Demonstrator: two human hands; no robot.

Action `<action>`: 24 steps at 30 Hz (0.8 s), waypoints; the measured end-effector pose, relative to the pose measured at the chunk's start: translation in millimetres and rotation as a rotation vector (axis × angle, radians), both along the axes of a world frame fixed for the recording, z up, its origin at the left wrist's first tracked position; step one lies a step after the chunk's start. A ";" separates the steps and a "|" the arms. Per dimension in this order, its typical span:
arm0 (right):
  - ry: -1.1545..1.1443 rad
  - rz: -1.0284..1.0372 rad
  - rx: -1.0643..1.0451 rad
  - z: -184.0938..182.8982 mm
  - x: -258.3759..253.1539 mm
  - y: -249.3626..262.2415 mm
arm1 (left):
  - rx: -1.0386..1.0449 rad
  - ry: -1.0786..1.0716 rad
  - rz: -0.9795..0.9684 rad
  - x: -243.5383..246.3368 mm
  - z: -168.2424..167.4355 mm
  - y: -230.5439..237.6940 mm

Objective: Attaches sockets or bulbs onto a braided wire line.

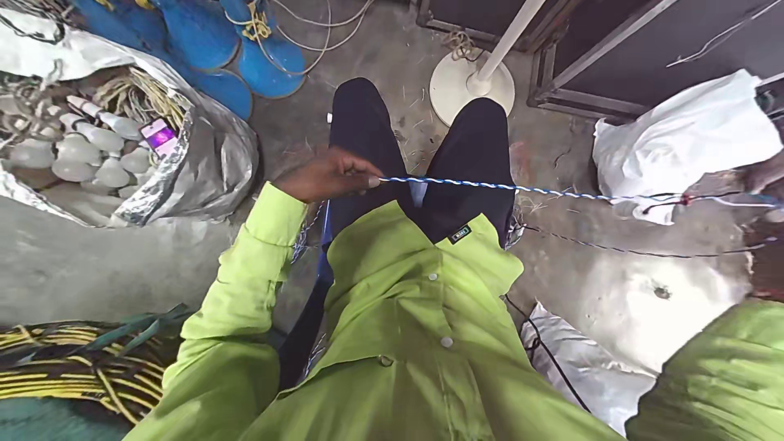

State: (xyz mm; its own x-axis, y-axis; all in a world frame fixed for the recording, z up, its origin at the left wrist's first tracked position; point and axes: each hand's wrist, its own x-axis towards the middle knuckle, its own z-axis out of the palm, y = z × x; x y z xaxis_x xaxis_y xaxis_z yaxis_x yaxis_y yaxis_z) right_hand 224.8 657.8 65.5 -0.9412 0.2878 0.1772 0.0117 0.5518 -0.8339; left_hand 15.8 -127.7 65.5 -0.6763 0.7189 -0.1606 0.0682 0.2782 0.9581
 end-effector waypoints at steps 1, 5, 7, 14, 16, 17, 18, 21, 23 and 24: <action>-0.092 -0.483 -0.007 15.7 -16.7 -80.4 | -0.023 -0.027 -0.005 0.8 -4.0 5.6; -0.341 -0.784 -0.015 4.2 -30.0 -136.3 | -0.155 -0.047 -0.013 3.0 -12.4 17.2; -0.374 -0.821 0.005 -16.1 -29.5 -136.9 | -0.185 -0.045 -0.018 2.0 -15.9 16.9; -0.293 -0.731 -0.011 -17.5 -54.4 -181.5 | -0.219 -0.018 -0.026 3.0 -22.8 18.0; -0.208 -0.621 -0.061 -9.0 -69.8 -194.3 | -0.222 -0.029 -0.013 4.6 -22.9 20.8; -0.172 -0.549 -0.071 -5.0 -78.9 -204.3 | -0.222 -0.031 -0.003 5.2 -22.8 22.0; -0.143 -0.461 -0.074 -1.3 -88.0 -218.2 | -0.223 -0.033 0.010 5.9 -22.8 22.7; -0.108 -0.130 -0.022 5.2 -107.9 -277.2 | -0.226 -0.050 0.011 6.2 -23.0 22.0; -0.115 0.101 0.040 7.1 -115.6 -323.9 | -0.218 -0.047 -0.022 5.6 -24.4 19.6; -0.099 0.221 0.076 5.9 -118.7 -345.2 | -0.212 -0.043 -0.037 5.8 -25.2 18.3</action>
